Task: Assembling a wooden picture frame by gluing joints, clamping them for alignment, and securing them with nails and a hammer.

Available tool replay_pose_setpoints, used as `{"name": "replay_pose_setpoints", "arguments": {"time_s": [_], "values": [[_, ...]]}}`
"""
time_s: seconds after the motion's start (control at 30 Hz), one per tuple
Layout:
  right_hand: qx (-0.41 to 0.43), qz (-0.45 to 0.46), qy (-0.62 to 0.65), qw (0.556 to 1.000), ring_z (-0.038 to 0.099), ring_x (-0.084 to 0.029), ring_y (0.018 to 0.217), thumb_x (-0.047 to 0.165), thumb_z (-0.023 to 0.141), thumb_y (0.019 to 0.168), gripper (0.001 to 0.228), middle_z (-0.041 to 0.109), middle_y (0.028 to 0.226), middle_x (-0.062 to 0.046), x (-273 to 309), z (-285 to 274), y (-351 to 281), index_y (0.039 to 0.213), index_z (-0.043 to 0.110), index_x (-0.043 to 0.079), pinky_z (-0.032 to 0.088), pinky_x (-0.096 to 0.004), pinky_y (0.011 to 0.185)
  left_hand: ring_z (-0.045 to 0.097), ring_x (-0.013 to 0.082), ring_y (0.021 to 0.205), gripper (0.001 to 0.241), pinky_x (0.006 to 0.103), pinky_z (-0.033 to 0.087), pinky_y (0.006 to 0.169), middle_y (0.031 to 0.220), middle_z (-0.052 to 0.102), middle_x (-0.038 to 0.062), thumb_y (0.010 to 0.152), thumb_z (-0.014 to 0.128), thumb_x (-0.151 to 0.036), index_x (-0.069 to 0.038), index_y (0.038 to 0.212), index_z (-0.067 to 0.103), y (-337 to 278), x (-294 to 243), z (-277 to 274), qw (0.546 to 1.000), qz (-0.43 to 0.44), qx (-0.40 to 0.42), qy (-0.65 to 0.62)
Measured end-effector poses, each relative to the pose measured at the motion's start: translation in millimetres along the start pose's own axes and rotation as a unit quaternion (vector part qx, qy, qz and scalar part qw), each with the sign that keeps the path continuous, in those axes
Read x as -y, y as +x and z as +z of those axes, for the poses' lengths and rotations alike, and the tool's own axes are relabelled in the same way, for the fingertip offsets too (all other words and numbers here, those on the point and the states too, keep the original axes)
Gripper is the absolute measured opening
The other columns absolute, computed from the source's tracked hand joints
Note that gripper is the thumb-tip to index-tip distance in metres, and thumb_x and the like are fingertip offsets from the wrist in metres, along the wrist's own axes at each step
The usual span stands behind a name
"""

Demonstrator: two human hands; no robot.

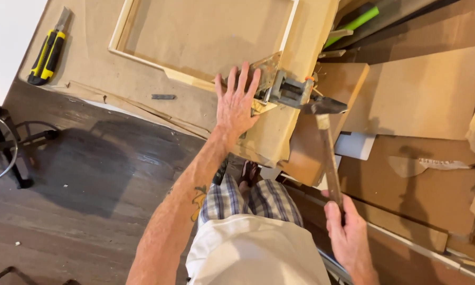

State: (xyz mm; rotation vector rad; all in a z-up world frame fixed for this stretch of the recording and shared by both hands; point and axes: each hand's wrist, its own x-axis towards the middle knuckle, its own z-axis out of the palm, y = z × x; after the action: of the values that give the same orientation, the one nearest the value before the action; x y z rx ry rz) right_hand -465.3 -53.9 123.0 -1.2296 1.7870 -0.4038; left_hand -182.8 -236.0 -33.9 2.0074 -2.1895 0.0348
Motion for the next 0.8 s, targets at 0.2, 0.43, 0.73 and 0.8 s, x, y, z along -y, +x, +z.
{"name": "replay_pose_setpoints", "arguments": {"time_s": [0.2, 0.43, 0.73, 0.8], "values": [[0.028, -0.004, -0.088, 0.996, 0.038, -0.011, 0.047, 0.026, 0.042, 0.106, 0.037, 0.050, 0.064, -0.001, -21, 22, 14, 0.134, 0.063, 0.013, 0.038, -0.029, 0.041, 0.038, 0.0365, 0.144, 0.118, 0.0683, 0.031, 0.114, 0.165, 0.027, 0.015, 0.068, 0.089, -0.052, -0.018, 0.161, 0.027, 4, 8, 15, 0.999, 0.015, -0.035, 0.010], [0.021, -0.055, -0.154, 0.986, 0.060, -0.017, 0.048, 0.029, 0.044, 0.105, 0.033, 0.072, 0.073, -0.008, 13, 39, 26, 0.126, 0.063, 0.010, 0.054, -0.035, 0.051, 0.032, 0.0374, 0.150, 0.133, 0.0691, 0.023, 0.119, 0.170, 0.014, 0.016, 0.067, 0.087, -0.073, -0.020, 0.165, 0.015, 8, 12, 1, 0.999, 0.006, 0.036, 0.006], [0.056, -0.073, -0.210, 0.973, 0.051, -0.014, 0.040, 0.031, 0.041, 0.109, 0.029, 0.057, 0.060, -0.001, 0, 61, 76, 0.113, 0.059, 0.009, 0.046, -0.032, 0.036, 0.029, 0.0378, 0.151, 0.130, 0.0677, 0.019, 0.120, 0.168, 0.016, 0.015, 0.067, 0.089, -0.065, -0.020, 0.164, 0.016, 9, 9, -7, 0.999, -0.002, 0.046, 0.006], [0.032, -0.107, -0.182, 0.977, 0.045, -0.011, 0.038, 0.024, 0.042, 0.109, 0.027, 0.059, 0.061, -0.002, 2, 55, 74, 0.116, 0.060, 0.006, 0.042, -0.028, 0.032, 0.031, 0.0374, 0.150, 0.129, 0.0682, 0.021, 0.120, 0.167, 0.019, 0.015, 0.066, 0.091, -0.063, -0.020, 0.164, 0.019, 6, 9, -6, 0.999, -0.004, 0.032, -0.003]]}}
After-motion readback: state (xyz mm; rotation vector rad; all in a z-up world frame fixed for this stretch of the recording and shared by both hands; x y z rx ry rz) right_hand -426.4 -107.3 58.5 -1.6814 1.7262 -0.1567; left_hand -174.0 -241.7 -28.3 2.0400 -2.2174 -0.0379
